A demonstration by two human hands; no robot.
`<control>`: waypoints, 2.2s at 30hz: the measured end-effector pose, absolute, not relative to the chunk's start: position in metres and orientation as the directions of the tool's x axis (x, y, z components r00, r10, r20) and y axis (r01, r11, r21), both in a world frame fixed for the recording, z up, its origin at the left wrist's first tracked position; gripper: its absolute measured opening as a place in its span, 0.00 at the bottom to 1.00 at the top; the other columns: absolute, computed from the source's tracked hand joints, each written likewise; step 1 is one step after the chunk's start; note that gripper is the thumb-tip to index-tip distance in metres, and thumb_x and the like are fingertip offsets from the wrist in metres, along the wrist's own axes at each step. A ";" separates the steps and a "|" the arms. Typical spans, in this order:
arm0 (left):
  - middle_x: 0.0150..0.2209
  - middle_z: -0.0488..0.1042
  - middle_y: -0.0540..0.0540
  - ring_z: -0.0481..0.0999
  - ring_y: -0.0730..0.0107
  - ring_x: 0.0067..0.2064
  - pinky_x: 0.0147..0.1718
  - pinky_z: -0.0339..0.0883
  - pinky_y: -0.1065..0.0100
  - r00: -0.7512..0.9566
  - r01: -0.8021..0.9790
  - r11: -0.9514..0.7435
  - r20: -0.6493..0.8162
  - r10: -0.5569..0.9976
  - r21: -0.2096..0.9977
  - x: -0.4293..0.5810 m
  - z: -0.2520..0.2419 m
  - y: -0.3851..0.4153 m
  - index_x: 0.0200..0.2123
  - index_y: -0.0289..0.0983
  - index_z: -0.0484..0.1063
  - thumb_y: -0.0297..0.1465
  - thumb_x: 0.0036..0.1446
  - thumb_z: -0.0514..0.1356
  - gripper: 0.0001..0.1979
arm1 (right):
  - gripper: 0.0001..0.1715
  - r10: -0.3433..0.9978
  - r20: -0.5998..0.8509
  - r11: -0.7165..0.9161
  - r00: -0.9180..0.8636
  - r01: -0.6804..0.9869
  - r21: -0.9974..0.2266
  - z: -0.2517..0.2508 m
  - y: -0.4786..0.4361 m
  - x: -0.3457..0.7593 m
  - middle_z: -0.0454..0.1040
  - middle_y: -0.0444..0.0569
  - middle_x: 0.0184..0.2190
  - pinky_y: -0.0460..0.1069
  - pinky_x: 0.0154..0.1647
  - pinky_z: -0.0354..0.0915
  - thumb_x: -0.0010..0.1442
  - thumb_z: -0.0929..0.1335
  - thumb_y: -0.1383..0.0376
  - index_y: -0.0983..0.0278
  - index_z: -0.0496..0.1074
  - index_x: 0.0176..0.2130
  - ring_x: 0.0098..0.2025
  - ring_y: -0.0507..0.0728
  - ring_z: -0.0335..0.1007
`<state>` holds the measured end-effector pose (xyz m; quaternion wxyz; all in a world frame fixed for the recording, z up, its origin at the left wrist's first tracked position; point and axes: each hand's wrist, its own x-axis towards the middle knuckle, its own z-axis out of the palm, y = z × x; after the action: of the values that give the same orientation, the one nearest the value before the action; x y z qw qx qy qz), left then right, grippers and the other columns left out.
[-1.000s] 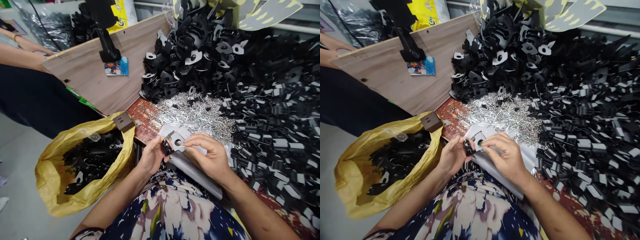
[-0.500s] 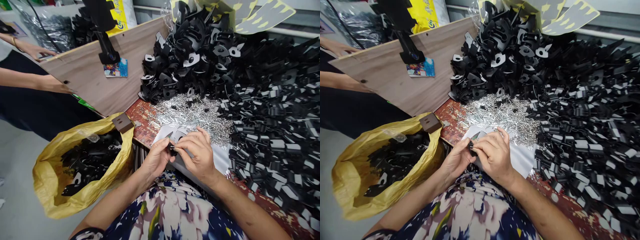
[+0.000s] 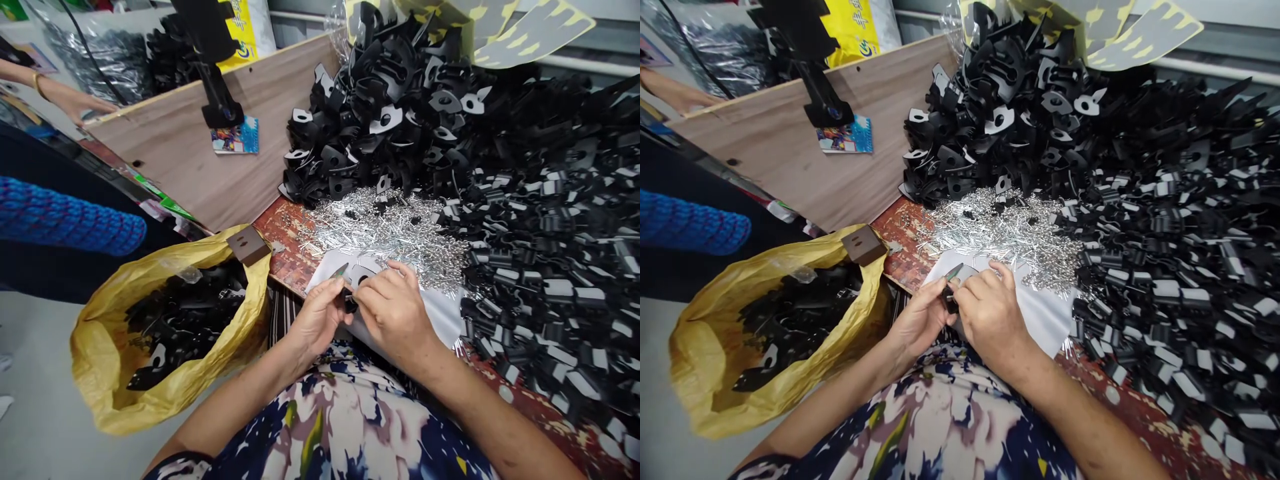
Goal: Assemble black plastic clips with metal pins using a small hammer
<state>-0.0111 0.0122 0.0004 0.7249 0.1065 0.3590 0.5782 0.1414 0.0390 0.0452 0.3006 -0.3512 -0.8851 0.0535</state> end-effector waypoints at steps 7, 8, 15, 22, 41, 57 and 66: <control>0.31 0.77 0.49 0.73 0.73 0.28 0.18 0.65 0.75 0.071 -0.781 0.347 -0.479 0.875 0.519 -0.014 0.000 0.011 0.35 0.34 0.79 0.38 0.47 0.76 0.17 | 0.12 0.699 0.486 0.712 -0.524 0.443 -0.545 0.040 0.045 0.147 0.78 0.45 0.34 0.63 0.65 0.62 0.68 0.65 0.71 0.60 0.76 0.46 0.37 0.56 0.72; 0.31 0.77 0.49 0.73 0.74 0.28 0.18 0.64 0.75 0.079 -0.782 0.356 -0.485 0.871 0.512 -0.015 -0.001 0.011 0.36 0.34 0.79 0.38 0.47 0.76 0.18 | 0.10 0.732 0.466 0.670 -0.497 0.398 -0.626 0.040 0.047 0.148 0.79 0.43 0.35 0.63 0.67 0.60 0.68 0.66 0.70 0.59 0.76 0.44 0.36 0.54 0.74; 0.30 0.77 0.49 0.74 0.72 0.29 0.19 0.60 0.75 0.134 -0.790 0.396 -0.498 0.857 0.468 -0.013 -0.005 0.009 0.37 0.35 0.79 0.38 0.50 0.75 0.16 | 0.06 0.845 0.393 0.513 -0.363 0.340 -0.788 0.025 0.052 0.141 0.80 0.42 0.34 0.64 0.63 0.62 0.66 0.70 0.66 0.58 0.75 0.34 0.40 0.56 0.75; 0.27 0.76 0.45 0.73 0.71 0.24 0.17 0.58 0.71 0.123 -0.783 0.340 -0.406 0.906 0.521 -0.013 -0.003 0.008 0.31 0.32 0.78 0.45 0.46 0.75 0.22 | 0.01 0.824 0.496 0.563 -0.273 0.301 -0.769 0.011 0.054 0.151 0.80 0.44 0.35 0.65 0.68 0.57 0.64 0.72 0.63 0.56 0.77 0.37 0.37 0.58 0.76; 0.30 0.78 0.50 0.74 0.74 0.26 0.17 0.67 0.75 0.062 -0.866 0.291 -0.491 0.869 0.406 -0.028 0.005 -0.010 0.37 0.34 0.79 0.37 0.46 0.77 0.19 | 0.08 0.801 0.412 0.573 -0.434 0.359 -0.736 0.032 0.039 0.119 0.77 0.38 0.29 0.66 0.69 0.52 0.66 0.70 0.65 0.58 0.72 0.33 0.32 0.53 0.74; 0.21 0.67 0.52 0.66 0.73 0.21 0.12 0.49 0.74 -0.230 -0.886 0.013 -0.464 0.856 0.463 -0.063 -0.004 -0.015 0.24 0.38 0.70 0.43 0.38 0.76 0.21 | 0.08 0.243 0.613 0.963 -0.752 0.265 -0.057 0.037 0.049 0.049 0.72 0.39 0.21 0.63 0.55 0.65 0.63 0.67 0.67 0.54 0.70 0.34 0.22 0.57 0.72; 0.19 0.72 0.46 0.65 0.76 0.17 0.15 0.52 0.73 -0.182 -0.800 -0.043 -0.173 0.968 0.599 -0.179 -0.016 -0.034 0.20 0.36 0.74 0.56 0.39 0.75 0.29 | 0.50 0.453 0.473 0.863 -0.755 0.239 -0.445 0.076 0.098 -0.056 0.68 0.60 0.64 0.59 0.57 0.75 0.55 0.76 0.52 0.58 0.60 0.69 0.62 0.70 0.71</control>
<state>-0.1792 -0.0341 -0.0156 0.6240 0.1410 0.2985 0.7083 -0.0558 0.0979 0.0760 0.2946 -0.1884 -0.9191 0.1818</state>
